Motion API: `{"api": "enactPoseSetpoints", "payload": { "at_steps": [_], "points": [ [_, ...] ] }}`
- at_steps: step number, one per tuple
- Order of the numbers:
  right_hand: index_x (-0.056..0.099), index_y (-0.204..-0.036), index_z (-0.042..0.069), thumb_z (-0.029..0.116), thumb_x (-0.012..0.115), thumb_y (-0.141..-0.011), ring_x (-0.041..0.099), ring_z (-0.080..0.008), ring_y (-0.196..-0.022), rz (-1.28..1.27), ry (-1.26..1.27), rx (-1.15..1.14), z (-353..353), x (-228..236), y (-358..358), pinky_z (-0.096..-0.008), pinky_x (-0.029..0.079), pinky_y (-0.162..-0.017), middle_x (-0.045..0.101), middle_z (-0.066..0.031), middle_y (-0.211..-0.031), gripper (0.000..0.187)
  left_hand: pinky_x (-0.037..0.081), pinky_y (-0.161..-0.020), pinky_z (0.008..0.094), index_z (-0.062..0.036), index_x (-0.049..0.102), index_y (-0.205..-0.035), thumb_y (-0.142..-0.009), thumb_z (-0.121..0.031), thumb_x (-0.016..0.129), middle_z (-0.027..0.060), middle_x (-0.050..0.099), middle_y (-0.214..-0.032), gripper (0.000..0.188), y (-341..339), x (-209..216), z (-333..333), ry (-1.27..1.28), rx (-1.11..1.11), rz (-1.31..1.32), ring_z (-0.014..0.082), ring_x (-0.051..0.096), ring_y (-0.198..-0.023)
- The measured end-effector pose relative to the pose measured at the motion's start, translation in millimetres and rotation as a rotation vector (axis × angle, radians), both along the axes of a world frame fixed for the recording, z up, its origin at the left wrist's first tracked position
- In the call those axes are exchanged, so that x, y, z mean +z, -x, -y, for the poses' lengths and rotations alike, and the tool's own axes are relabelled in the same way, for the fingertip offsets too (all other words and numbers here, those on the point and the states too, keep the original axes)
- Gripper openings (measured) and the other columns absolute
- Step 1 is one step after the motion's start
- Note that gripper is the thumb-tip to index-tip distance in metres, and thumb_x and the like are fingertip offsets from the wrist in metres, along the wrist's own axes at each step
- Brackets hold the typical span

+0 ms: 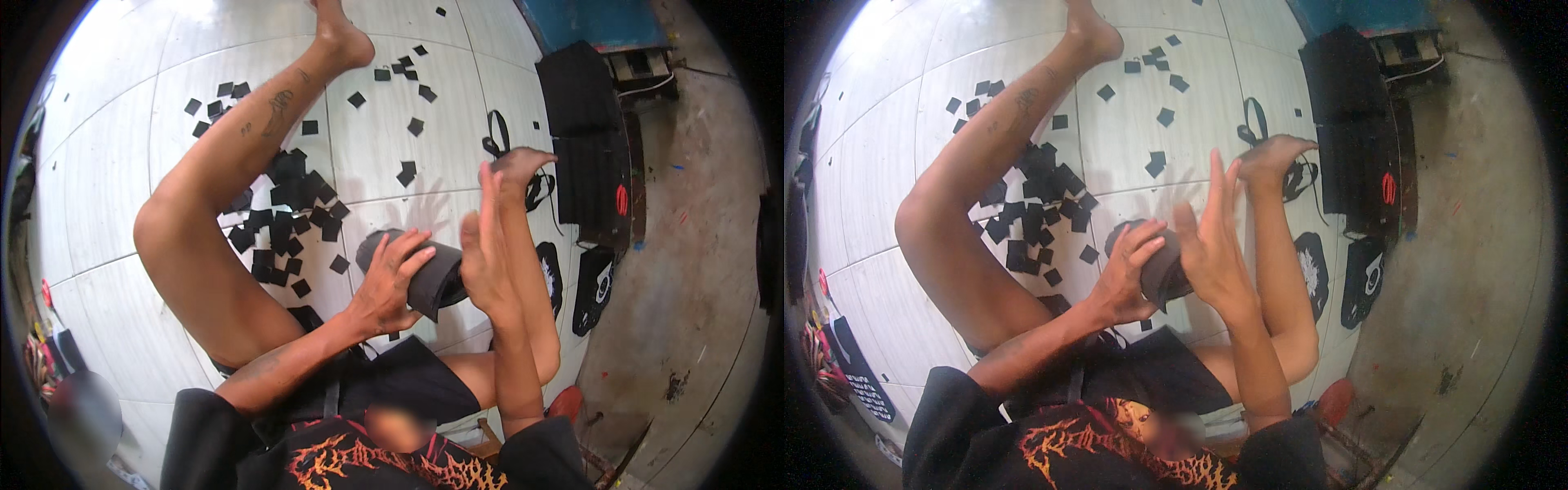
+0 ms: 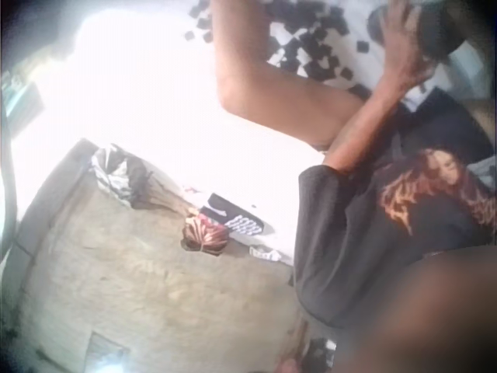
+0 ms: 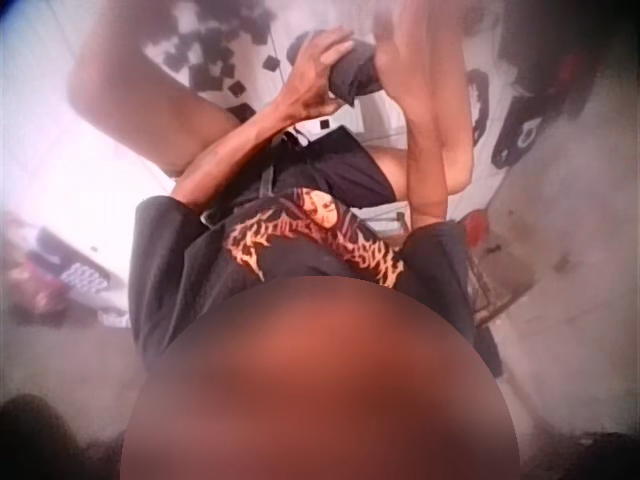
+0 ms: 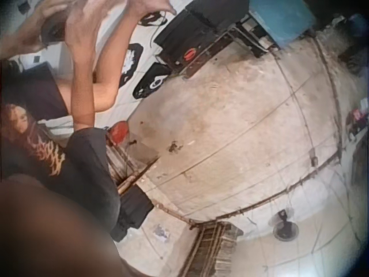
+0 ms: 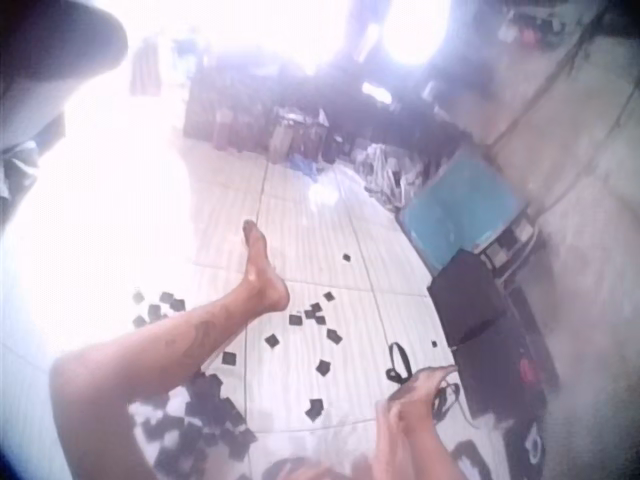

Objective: The person sits on the floor and assembles black drawstring bags by folding the fabric, aligning edges, and securing the seams. The person handles multiple bags one at a time, turning them over and adjusting the drawstrings.

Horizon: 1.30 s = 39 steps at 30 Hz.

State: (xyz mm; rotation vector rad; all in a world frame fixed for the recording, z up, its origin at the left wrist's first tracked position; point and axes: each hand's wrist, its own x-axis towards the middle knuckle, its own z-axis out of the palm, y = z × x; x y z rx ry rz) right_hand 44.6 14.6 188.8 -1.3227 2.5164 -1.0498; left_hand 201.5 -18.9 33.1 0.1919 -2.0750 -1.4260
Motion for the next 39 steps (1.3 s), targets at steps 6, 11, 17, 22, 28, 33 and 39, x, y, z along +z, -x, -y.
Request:
{"api": "enactPoseSetpoints", "payload": {
  "at_steps": [6, 11, 17, 22, 28, 33, 39],
  "points": [
    [0.017, -0.175, 0.001, 0.086, 0.020, -0.103, 0.007, -0.0400, -0.170, -0.152, 0.159, 0.057, -24, 54, 20, -0.0531, 0.003, -0.135, 0.008, -0.0249, -0.183, 0.111, 0.031, -0.124, 0.0727, -0.0170, 0.030, -0.162, -0.065, -0.014, 0.098, 0.0178, 0.042, -0.165, 0.119, -1, 0, 0, -0.016, 0.015, 0.026, 0.0450, 0.044, -0.153],
    [0.034, -0.169, 0.000, 0.055, 0.058, -0.108, 0.012, -0.0475, -0.168, -0.046, -0.146, 0.139, -6, 0, 5, -0.0569, 0.014, -0.133, 0.018, -0.0318, -0.178, 0.086, 0.034, -0.123, 0.0691, -0.0175, 0.032, -0.161, -0.063, -0.012, 0.098, 0.0170, 0.047, -0.160, 0.118, 3, 0, 2, 0.027, 0.041, -0.009, 0.0425, 0.047, -0.150],
    [0.041, -0.164, 0.001, 0.028, 0.069, -0.106, 0.041, -0.0465, -0.157, 0.441, -0.027, 0.037, -45, 8, 16, -0.0549, 0.035, -0.127, 0.043, -0.0335, -0.166, 0.070, 0.039, -0.120, 0.0627, -0.0157, 0.038, -0.159, -0.061, -0.009, 0.096, 0.0166, 0.051, -0.156, 0.114, 6, -10, 5, 0.077, 0.009, -0.018, 0.0416, 0.051, -0.145],
    [0.048, -0.156, 0.001, 0.027, 0.075, -0.099, 0.073, -0.0497, -0.112, -0.052, -0.568, 0.189, -66, 67, 2, -0.0542, 0.059, -0.097, 0.072, -0.0319, -0.127, 0.069, 0.045, -0.115, 0.0583, -0.0142, 0.041, -0.158, -0.057, -0.009, 0.097, 0.0182, 0.053, -0.154, 0.115, 10, -12, 3, 0.074, 0.042, -0.051, 0.0432, 0.056, -0.139],
    [0.062, -0.142, 0.003, 0.013, 0.075, -0.088, 0.074, -0.0526, -0.094, 0.047, -0.734, -0.047, -35, 25, -9, -0.0547, 0.060, -0.088, 0.078, -0.0252, -0.094, 0.057, 0.044, -0.118, 0.0553, -0.0107, 0.037, -0.161, -0.062, -0.017, 0.102, 0.0218, 0.050, -0.156, 0.119, 13, -9, 2, 0.103, 0.026, -0.066, 0.0443, 0.053, -0.143],
    [0.081, -0.122, 0.008, 0.000, 0.065, -0.083, 0.078, -0.0436, -0.100, 0.249, -0.407, 0.047, -53, 0, 20, -0.0481, 0.060, -0.090, 0.080, -0.0247, -0.100, 0.043, 0.033, -0.129, 0.0523, -0.0048, 0.020, -0.168, -0.062, -0.034, 0.109, 0.0222, 0.032, -0.167, 0.141, -4, -19, 10, -0.119, 0.099, 0.094, 0.0407, 0.037, -0.155],
    [0.078, -0.128, -0.004, -0.010, 0.068, -0.088, 0.072, -0.0162, -0.095, 0.789, -0.044, 0.067, -112, 11, 68, -0.0325, 0.058, -0.090, 0.082, -0.0114, -0.107, 0.041, 0.043, -0.118, 0.0479, 0.0056, 0.028, -0.162, -0.073, -0.044, 0.102, 0.0247, 0.042, -0.156, 0.126, -5, -24, 53, -0.256, 0.507, 0.369, 0.0397, 0.048, -0.142]
  ]
}}
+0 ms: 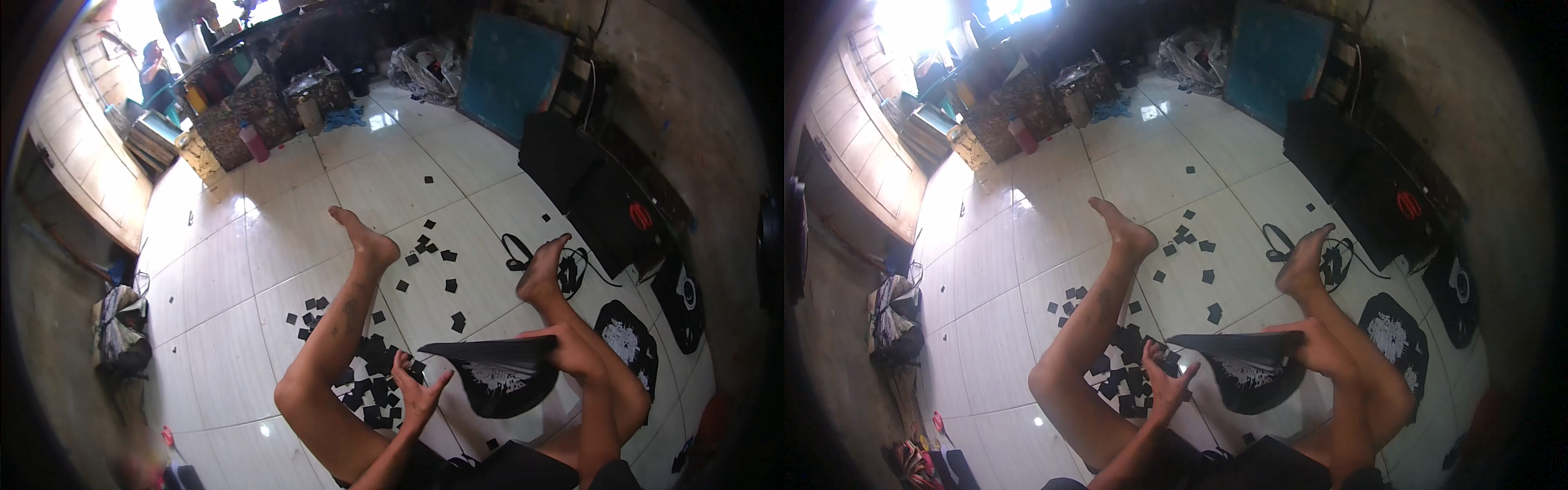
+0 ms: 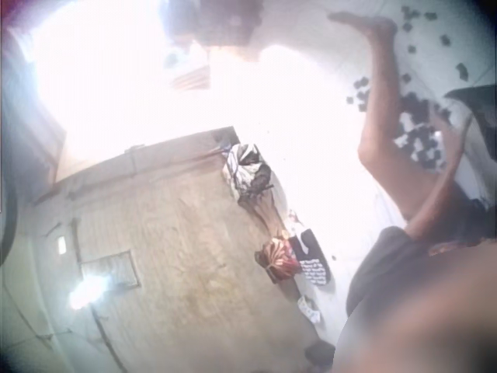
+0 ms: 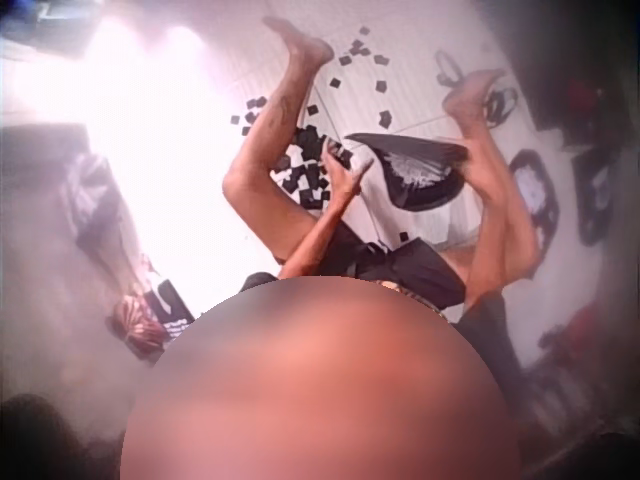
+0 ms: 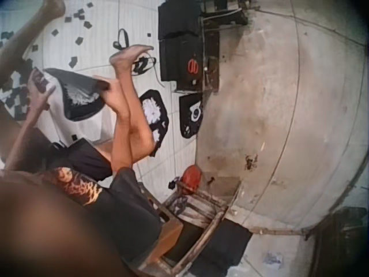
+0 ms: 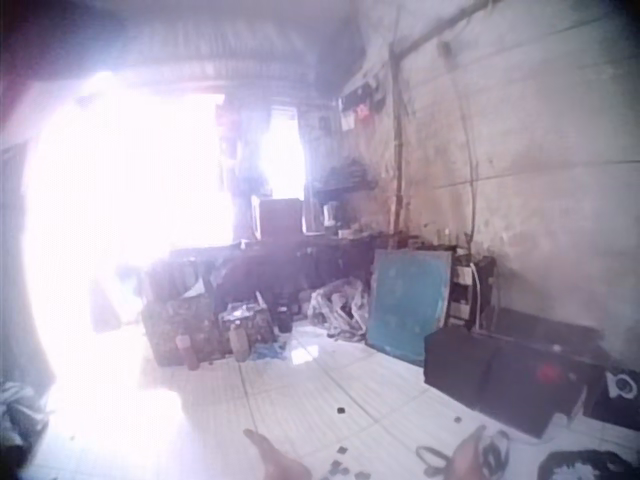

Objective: The person sits on the floor and assembles black drawstring bags by folding the fabric, aligning edges, and securing the seams. The person handles multiple bags one at a time, turning them over and adjusting the drawstrings.

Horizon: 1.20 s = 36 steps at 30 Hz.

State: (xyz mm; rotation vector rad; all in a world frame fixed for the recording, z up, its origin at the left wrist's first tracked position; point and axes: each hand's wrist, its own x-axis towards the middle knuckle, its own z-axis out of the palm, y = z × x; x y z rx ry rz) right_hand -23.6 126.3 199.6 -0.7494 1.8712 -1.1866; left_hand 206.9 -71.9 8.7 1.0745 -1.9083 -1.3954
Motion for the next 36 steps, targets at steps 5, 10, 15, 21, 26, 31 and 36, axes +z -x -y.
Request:
{"api": "enactPoseSetpoints", "payload": {
  "at_steps": [5, 10, 15, 21, 26, 31, 36],
  "points": [
    [0.076, -0.121, -0.005, -0.002, 0.082, -0.089, 0.076, -0.0224, -0.095, 0.469, 0.177, -0.603, -46, -56, -25, -0.0359, 0.061, -0.093, 0.080, -0.0130, -0.110, 0.033, 0.059, -0.096, 0.0365, -0.0035, 0.066, -0.137, -0.102, -0.031, 0.082, 0.0078, 0.074, -0.125, 0.048, 3, 0, 2, -1.190, -0.522, -0.164, 0.0175, 0.069, -0.114],
    [0.072, -0.127, -0.006, 0.003, 0.086, -0.088, 0.075, -0.0259, -0.103, 0.773, 0.043, -0.737, -81, -151, -75, -0.0428, 0.061, -0.093, 0.078, -0.0145, -0.118, 0.042, 0.061, -0.078, 0.0376, 0.0013, 0.079, -0.108, -0.102, -0.041, 0.079, 0.0092, 0.078, -0.089, 0.043, -1, -26, -25, -0.711, -0.484, 0.171, 0.0164, 0.074, -0.081],
    [0.069, -0.132, -0.008, 0.005, 0.074, -0.101, 0.071, -0.0238, -0.108, 0.418, -0.172, -0.866, -63, -201, -142, -0.0372, 0.055, -0.096, 0.076, -0.0153, -0.124, 0.034, 0.061, -0.086, 0.0478, -0.0052, 0.076, -0.125, -0.095, -0.026, 0.073, 0.0283, 0.076, -0.103, 0.038, -18, -36, -57, -0.121, -0.613, 0.315, 0.0448, 0.077, -0.098],
    [0.067, -0.139, -0.007, 0.015, 0.067, -0.110, 0.066, -0.0191, -0.117, 0.070, 0.218, -0.822, -45, -138, -139, -0.0336, 0.050, -0.103, 0.074, -0.0120, -0.131, 0.036, 0.062, -0.101, 0.0402, -0.0047, 0.073, -0.138, -0.091, 0.007, 0.071, 0.0176, 0.075, -0.136, 0.049, -10, 17, -53, 0.148, -0.532, -0.187, 0.0388, 0.075, -0.121],
    [0.063, -0.146, -0.006, 0.012, 0.067, -0.109, 0.065, -0.0214, -0.127, 0.066, 0.400, -0.715, -25, -105, -138, -0.0363, 0.049, -0.112, 0.071, -0.0126, -0.140, 0.041, 0.054, -0.112, 0.0407, 0.0010, 0.068, -0.142, -0.093, -0.005, 0.079, 0.0221, 0.072, -0.139, 0.051, 9, 37, -47, 0.152, -0.476, -0.456, 0.0364, 0.070, -0.131],
    [0.066, -0.144, -0.006, 0.006, 0.068, -0.108, 0.066, -0.0250, -0.133, -0.166, 0.279, -0.747, -23, -110, -132, -0.0352, 0.048, -0.117, 0.071, -0.0163, -0.142, 0.038, 0.051, -0.116, 0.0417, 0.0023, 0.062, -0.145, -0.096, -0.007, 0.079, 0.0235, 0.067, -0.148, 0.052, 3, 19, -49, -0.028, -0.529, -0.360, 0.0342, 0.066, -0.138],
    [0.068, -0.139, -0.008, 0.002, 0.063, -0.110, 0.066, -0.0258, -0.133, -0.060, 0.161, -0.834, -27, -97, -138, -0.0356, 0.049, -0.116, 0.073, -0.0178, -0.139, 0.031, 0.053, -0.115, 0.0428, 0.0035, 0.065, -0.140, -0.100, 0.004, 0.068, 0.0244, 0.070, -0.143, 0.040, -4, 17, -55, 0.075, -0.509, -0.365, 0.0370, 0.069, -0.133]
  ]
}}
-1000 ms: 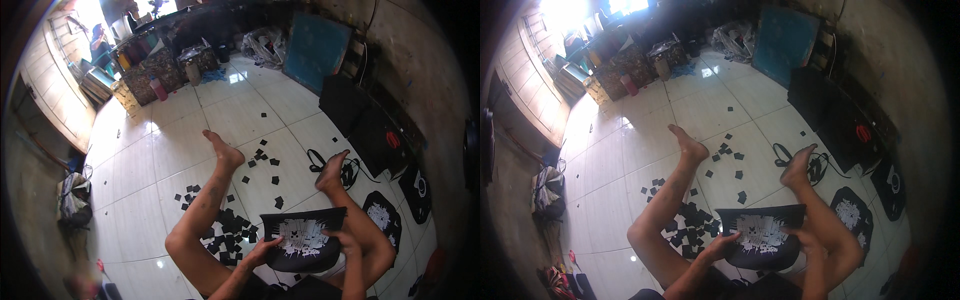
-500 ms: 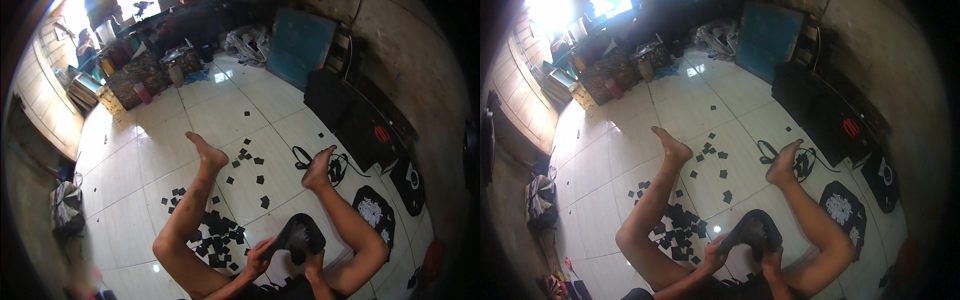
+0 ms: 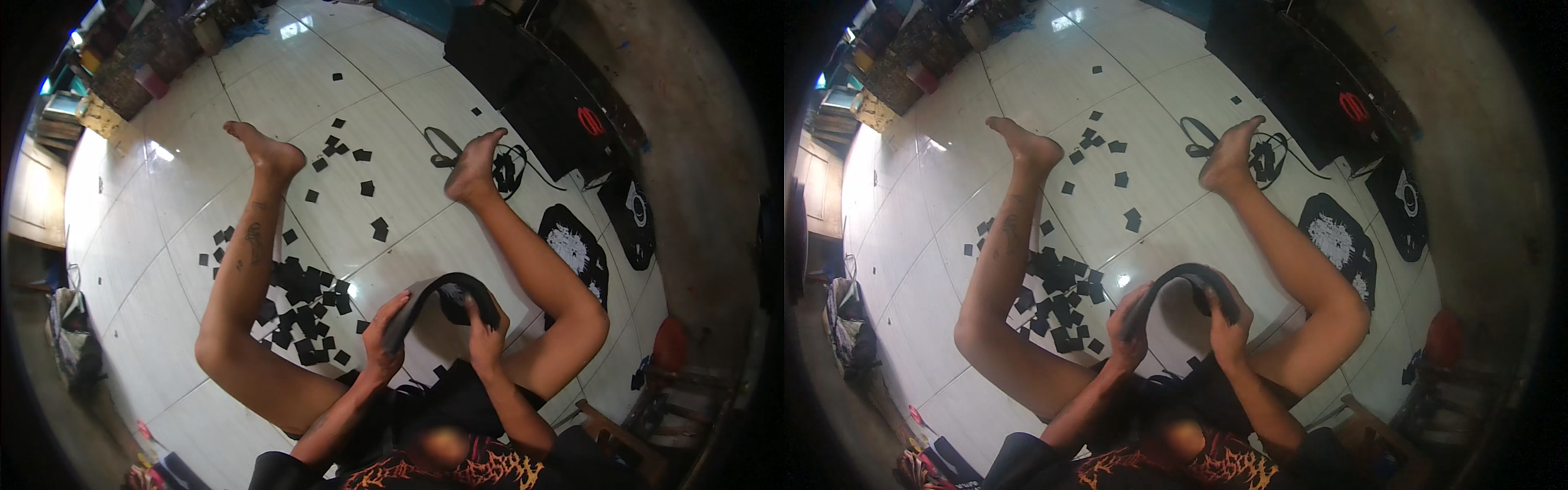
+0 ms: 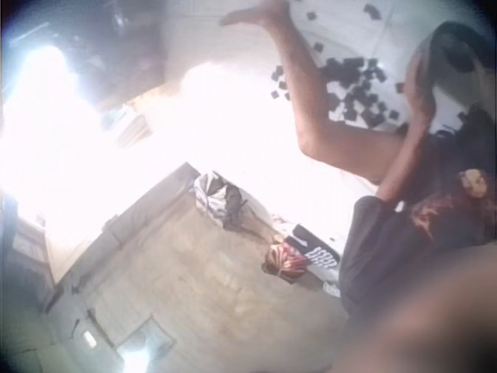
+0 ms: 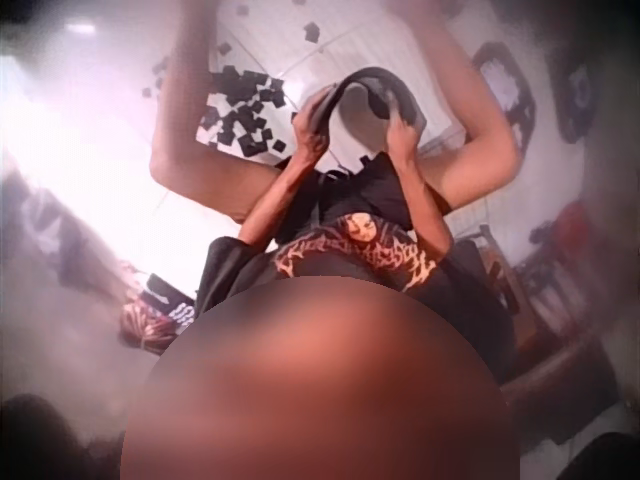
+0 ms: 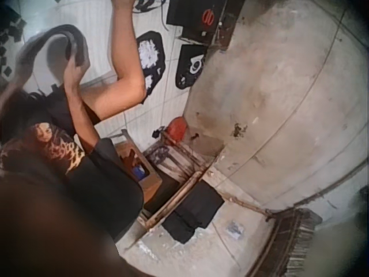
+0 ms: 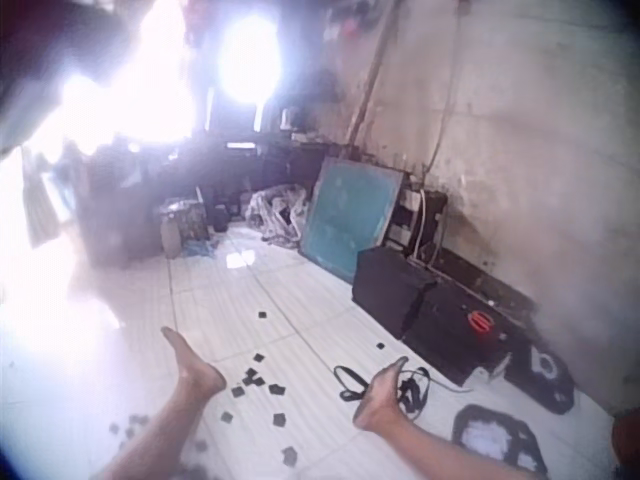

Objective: The person sits on the floor and assembles black drawstring bags by folding the fabric, aligning edges, and securing the seams. The person handles multiple bags one at a time, turning them over and adjusting the drawstrings.

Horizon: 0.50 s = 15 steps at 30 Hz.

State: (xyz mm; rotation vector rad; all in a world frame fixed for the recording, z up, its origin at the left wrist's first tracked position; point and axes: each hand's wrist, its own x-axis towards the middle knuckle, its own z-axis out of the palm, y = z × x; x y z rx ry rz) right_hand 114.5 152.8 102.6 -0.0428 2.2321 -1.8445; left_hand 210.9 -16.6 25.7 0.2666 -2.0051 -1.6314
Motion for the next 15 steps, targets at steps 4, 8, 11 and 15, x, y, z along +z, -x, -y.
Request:
{"api": "enactPoseSetpoints", "payload": {
  "at_steps": [4, 8, 11, 15],
  "points": [
    [0.064, -0.143, -0.007, 0.018, 0.064, -0.114, 0.066, -0.0247, -0.127, -0.128, 0.020, -0.010, 8, 8, -20, -0.0363, 0.051, -0.111, 0.071, -0.0157, -0.136, 0.038, 0.052, -0.115, 0.0432, 0.0047, 0.059, -0.144, -0.098, 0.003, 0.073, 0.0256, 0.066, -0.146, 0.047, 5, 11, -2, -0.040, 0.032, -0.130, 0.0373, 0.066, -0.136],
    [0.041, -0.159, -0.005, 0.037, 0.061, -0.115, 0.051, -0.0268, -0.145, 0.142, 0.171, 0.077, 27, -6, -27, -0.0400, 0.040, -0.122, 0.053, -0.0187, -0.155, 0.065, 0.039, -0.126, 0.0534, 0.0001, 0.032, -0.164, -0.078, -0.018, 0.094, 0.0293, 0.037, -0.170, 0.107, 8, 16, -7, 0.088, -0.140, 0.128, 0.0461, 0.041, -0.157],
    [0.035, -0.163, -0.005, 0.049, 0.057, -0.111, 0.043, -0.0294, -0.151, 0.232, 0.247, 0.129, 35, -13, -35, -0.0428, 0.034, -0.126, 0.044, -0.0208, -0.162, 0.077, 0.031, -0.129, 0.0605, -0.0013, 0.021, -0.170, -0.073, -0.021, 0.094, 0.0288, 0.026, -0.175, 0.123, 6, 11, -12, 0.290, -0.258, 0.120, 0.0524, 0.032, -0.160],
    [0.032, -0.166, -0.004, 0.064, 0.046, -0.107, 0.036, -0.0311, -0.157, 0.295, 0.102, 0.297, 19, 11, -37, -0.0459, 0.027, -0.129, 0.037, -0.0213, -0.168, 0.091, 0.035, -0.128, 0.0559, -0.0012, 0.028, -0.168, -0.076, -0.014, 0.091, 0.0278, 0.037, -0.171, 0.112, 7, -4, -5, 0.258, -0.055, 0.050, 0.0493, 0.040, -0.156]
  ]
}}
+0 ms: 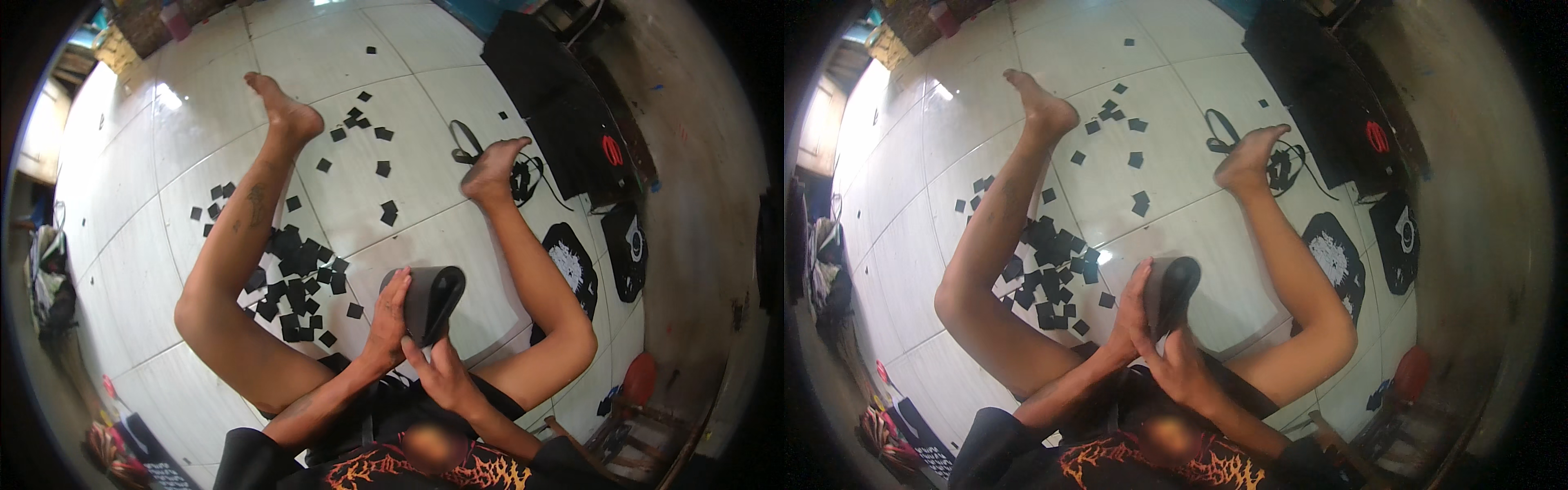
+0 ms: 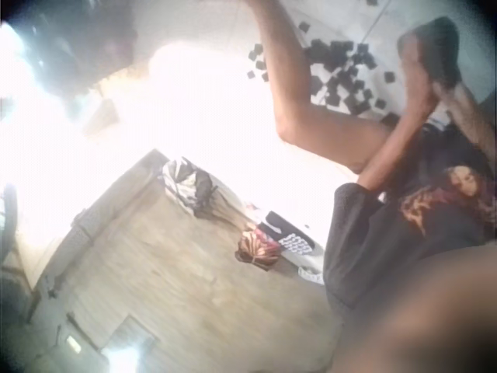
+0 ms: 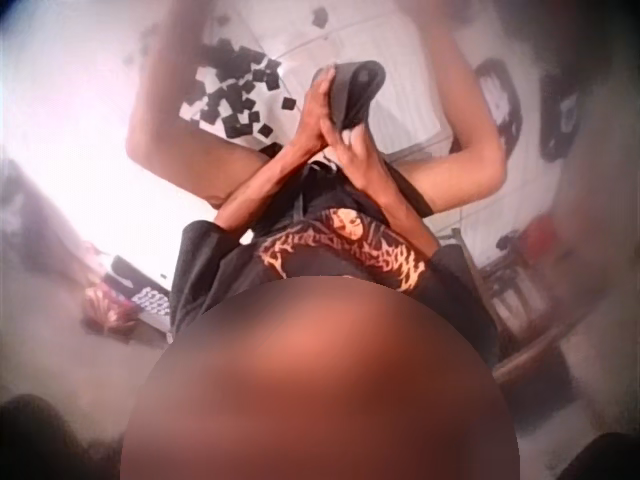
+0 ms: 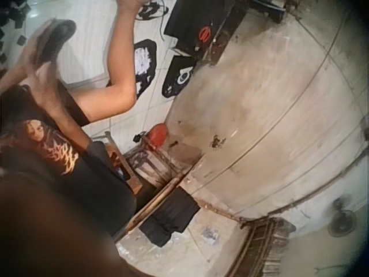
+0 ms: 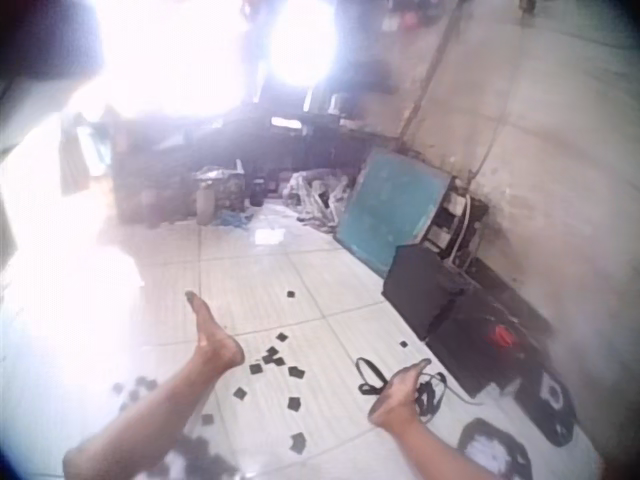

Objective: The person sits on the floor and assembles black drawstring bags by folding the fabric, aligning edges, and securing the seams. The person handles multiple bags one at a time, turning them over and adjusting the drawstrings.

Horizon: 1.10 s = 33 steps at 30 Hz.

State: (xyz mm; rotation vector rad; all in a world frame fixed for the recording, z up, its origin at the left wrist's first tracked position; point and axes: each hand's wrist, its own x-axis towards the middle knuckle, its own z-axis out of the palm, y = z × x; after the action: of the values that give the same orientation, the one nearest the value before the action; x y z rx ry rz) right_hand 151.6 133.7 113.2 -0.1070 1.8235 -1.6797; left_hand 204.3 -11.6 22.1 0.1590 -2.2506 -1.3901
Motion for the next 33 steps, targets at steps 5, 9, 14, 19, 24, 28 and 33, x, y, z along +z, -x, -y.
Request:
{"api": "enactPoseSetpoints", "payload": {
  "at_steps": [5, 9, 14, 19, 24, 28, 33],
  "points": [
    [0.028, -0.170, -0.003, 0.082, 0.034, -0.101, 0.027, -0.0332, -0.164, -0.225, -0.309, 0.431, -26, 98, 54, -0.0498, 0.018, -0.133, 0.028, -0.0219, -0.176, 0.110, 0.040, -0.125, 0.0526, -0.0030, 0.037, -0.164, -0.076, -0.009, 0.089, 0.0234, 0.048, -0.165, 0.102, 5, -6, 11, -0.015, 0.055, 0.000, 0.0428, 0.049, -0.151],
    [0.027, -0.172, -0.003, 0.088, 0.029, -0.101, 0.024, -0.0355, -0.167, -0.950, -0.145, 0.247, 6, 171, 111, -0.0526, 0.013, -0.135, 0.024, -0.0233, -0.180, 0.116, 0.040, -0.124, 0.0527, -0.0033, 0.038, -0.162, -0.074, -0.012, 0.091, 0.0225, 0.050, -0.163, 0.104, 10, -1, 10, -0.023, 0.056, -0.015, 0.0430, 0.050, -0.150],
    [0.031, -0.172, 0.005, 0.073, 0.035, -0.110, 0.019, -0.0461, -0.166, -1.230, -0.366, 0.314, 79, 119, 126, -0.0702, 0.007, -0.129, 0.019, -0.0252, -0.181, 0.092, 0.041, -0.124, 0.0532, -0.0053, 0.040, -0.162, -0.073, -0.017, 0.093, 0.0216, 0.050, -0.162, 0.104, 10, 0, 12, -0.057, 0.047, -0.045, 0.0426, 0.051, -0.148],
    [0.020, -0.177, 0.014, 0.075, 0.022, -0.111, 0.001, -0.0468, -0.169, -0.705, -0.734, 0.473, 111, 56, 123, -0.0805, -0.004, -0.125, 0.010, -0.0212, -0.184, 0.089, 0.040, -0.124, 0.0538, -0.0077, 0.041, -0.161, -0.071, -0.017, 0.094, 0.0196, 0.050, -0.160, 0.105, 6, 0, 18, -0.063, 0.019, 0.037, 0.0423, 0.051, -0.147],
    [0.021, -0.177, 0.017, 0.078, 0.018, -0.109, 0.002, -0.0448, -0.170, -1.159, -0.544, 0.338, 93, 100, 135, -0.0795, -0.002, -0.125, 0.009, -0.0212, -0.184, 0.091, 0.041, -0.123, 0.0525, -0.0088, 0.041, -0.160, -0.068, -0.014, 0.096, 0.0217, 0.050, -0.157, 0.107, 5, 6, 18, -0.074, 0.023, 0.075, 0.0435, 0.051, -0.146],
    [0.021, -0.176, 0.013, 0.068, 0.028, -0.112, 0.010, -0.0443, -0.168, -1.149, -0.526, 0.445, 108, 76, 133, -0.0702, 0.008, -0.128, 0.015, -0.0219, -0.182, 0.084, 0.042, -0.122, 0.0505, -0.0092, 0.041, -0.160, -0.068, -0.015, 0.097, 0.0218, 0.049, -0.158, 0.108, 9, 8, 17, -0.041, 0.039, 0.088, 0.0440, 0.050, -0.146],
    [0.022, -0.174, 0.007, 0.055, 0.040, -0.115, 0.020, -0.0435, -0.167, -0.535, -0.009, 0.372, 94, 36, 127, -0.0585, 0.022, -0.131, 0.024, -0.0228, -0.179, 0.078, 0.041, -0.123, 0.0518, -0.0095, 0.041, -0.160, -0.069, -0.021, 0.097, 0.0190, 0.049, -0.158, 0.107, 6, 6, 16, -0.051, 0.062, 0.046, 0.0424, 0.050, -0.145]
  ]
}}
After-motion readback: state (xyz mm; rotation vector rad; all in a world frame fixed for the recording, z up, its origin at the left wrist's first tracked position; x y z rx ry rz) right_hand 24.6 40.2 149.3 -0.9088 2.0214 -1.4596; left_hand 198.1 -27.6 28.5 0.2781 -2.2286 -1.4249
